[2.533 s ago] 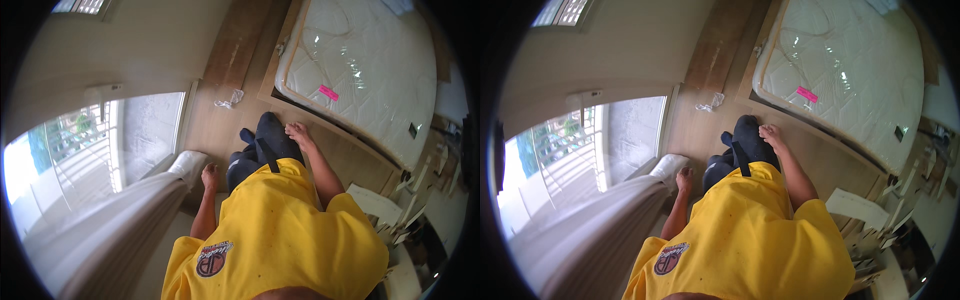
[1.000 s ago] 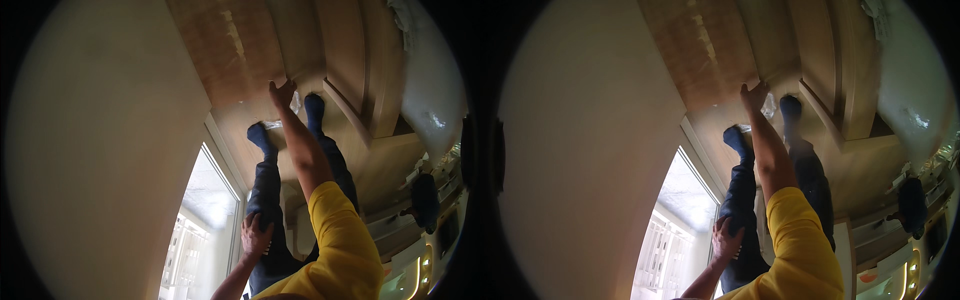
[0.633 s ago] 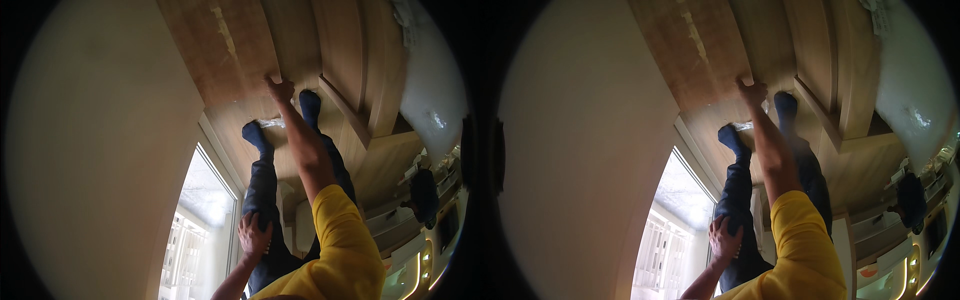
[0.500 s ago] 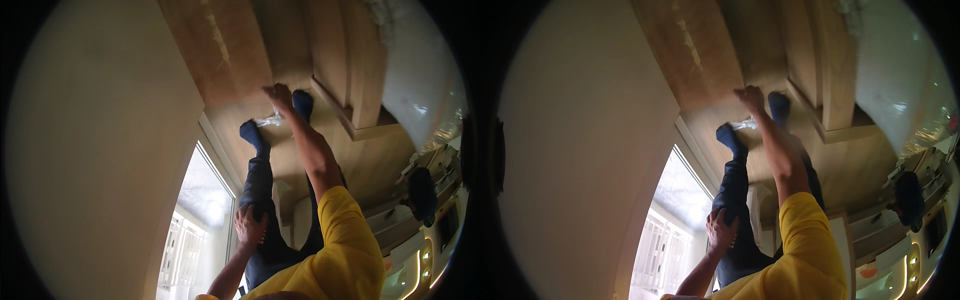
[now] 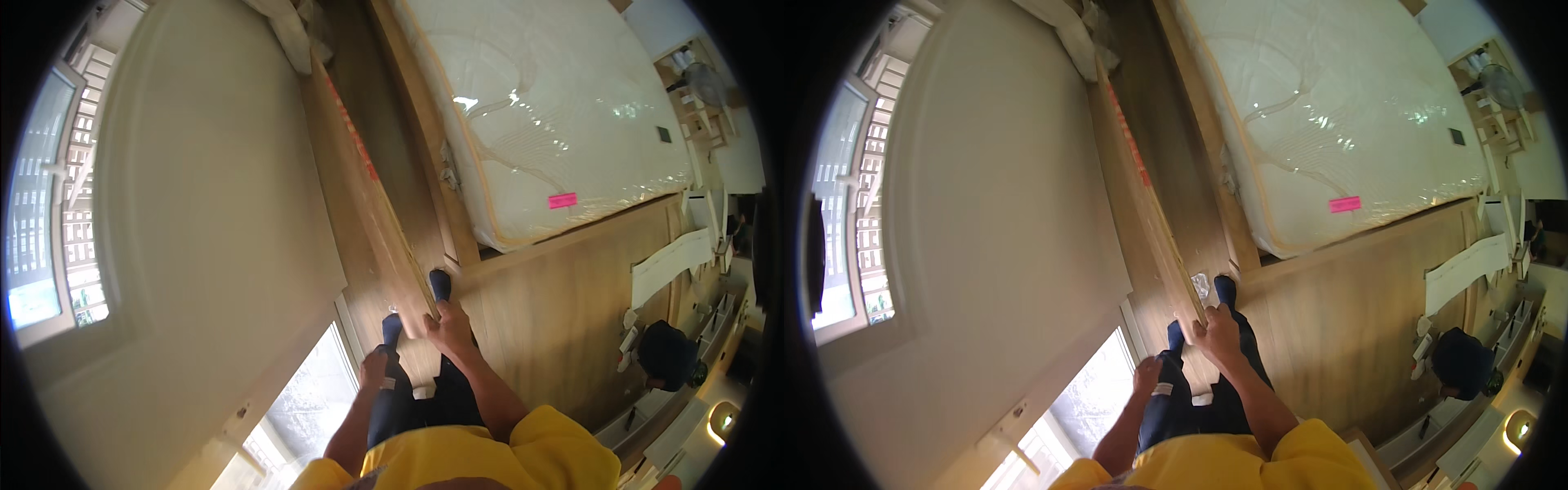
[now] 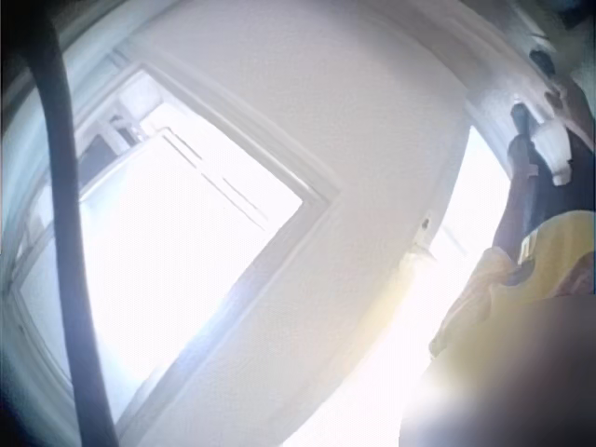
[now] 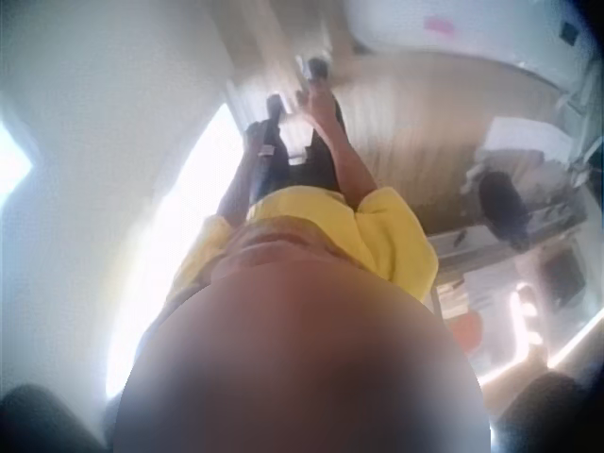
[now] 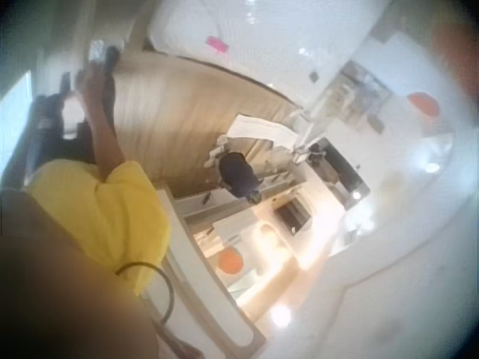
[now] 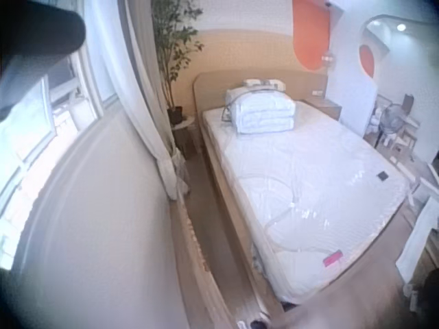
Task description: The person measures and marks a white panel using a tape measure and pencil, then moves around the room handling various flat panels and tools. They place a panel on the floor and continue measuring and marking it while seated.
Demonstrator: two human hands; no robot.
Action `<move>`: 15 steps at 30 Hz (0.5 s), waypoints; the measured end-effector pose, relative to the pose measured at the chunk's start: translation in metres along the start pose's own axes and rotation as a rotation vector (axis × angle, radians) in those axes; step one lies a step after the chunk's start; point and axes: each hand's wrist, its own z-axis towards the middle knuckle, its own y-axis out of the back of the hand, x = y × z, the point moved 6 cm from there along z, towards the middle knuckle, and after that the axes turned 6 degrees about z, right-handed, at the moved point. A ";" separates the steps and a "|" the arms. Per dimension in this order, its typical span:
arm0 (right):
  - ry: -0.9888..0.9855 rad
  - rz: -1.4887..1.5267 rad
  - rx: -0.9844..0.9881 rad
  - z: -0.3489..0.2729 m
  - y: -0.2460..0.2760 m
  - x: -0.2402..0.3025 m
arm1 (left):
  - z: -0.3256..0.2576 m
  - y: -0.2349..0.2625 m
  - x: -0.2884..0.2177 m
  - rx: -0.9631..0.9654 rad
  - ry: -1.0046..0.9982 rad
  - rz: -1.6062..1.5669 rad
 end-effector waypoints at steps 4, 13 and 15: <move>-0.017 -0.172 0.030 -0.103 0.086 0.064 | 0.021 0.035 -0.015 -0.075 -0.184 -0.152; -0.095 -0.381 -0.099 -0.367 0.213 0.119 | 0.011 0.143 -0.136 0.223 -0.074 -0.987; -0.117 -0.377 -0.156 -0.421 0.237 0.116 | 0.004 0.129 -0.173 0.359 -0.057 -0.919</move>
